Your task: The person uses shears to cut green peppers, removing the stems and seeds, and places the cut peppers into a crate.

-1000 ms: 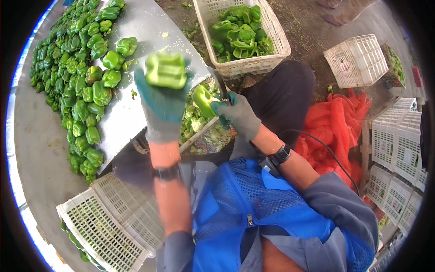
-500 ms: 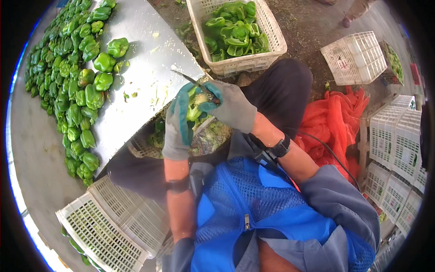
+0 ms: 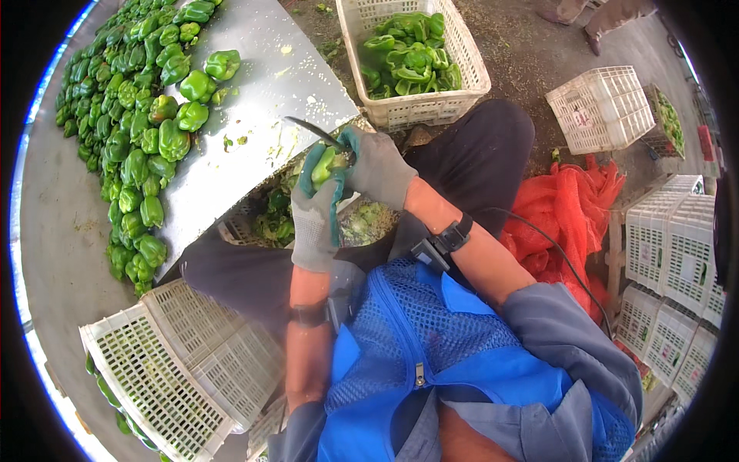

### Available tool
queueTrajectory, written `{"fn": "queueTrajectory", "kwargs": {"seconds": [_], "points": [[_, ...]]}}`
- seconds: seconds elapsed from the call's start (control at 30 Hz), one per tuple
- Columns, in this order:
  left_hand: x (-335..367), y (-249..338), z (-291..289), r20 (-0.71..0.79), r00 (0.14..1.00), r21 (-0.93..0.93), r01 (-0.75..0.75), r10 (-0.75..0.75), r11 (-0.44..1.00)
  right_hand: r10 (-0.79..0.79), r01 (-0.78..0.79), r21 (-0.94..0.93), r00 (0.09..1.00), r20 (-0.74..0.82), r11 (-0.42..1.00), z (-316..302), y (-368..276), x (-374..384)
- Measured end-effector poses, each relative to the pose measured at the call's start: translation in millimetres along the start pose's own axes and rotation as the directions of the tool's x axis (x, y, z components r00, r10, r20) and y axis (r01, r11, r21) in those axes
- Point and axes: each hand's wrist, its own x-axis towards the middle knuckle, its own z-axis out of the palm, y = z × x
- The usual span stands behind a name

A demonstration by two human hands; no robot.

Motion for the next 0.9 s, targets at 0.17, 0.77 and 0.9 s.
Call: {"fn": "queueTrajectory", "kwargs": {"seconds": [0.17, 0.77, 0.9], "points": [[-13, -4, -23, 0.106, 0.993, -0.143, -0.034, 0.049, 0.989, 0.091, -0.106, 0.415, 0.994, 0.056, 0.904, -10, 4, 0], [-14, -21, -62, 0.069, 0.987, -0.600, -0.073, 0.143, 0.796, 0.004, 0.012, 0.089, 0.983, -0.182, 0.996, -36, -25, 3], [-16, -21, -49, 0.044, 0.990, -0.607, -0.082, 0.137, 0.791, -0.102, 0.049, 0.316, 0.983, 0.154, 0.948, -23, -58, -12]]}}
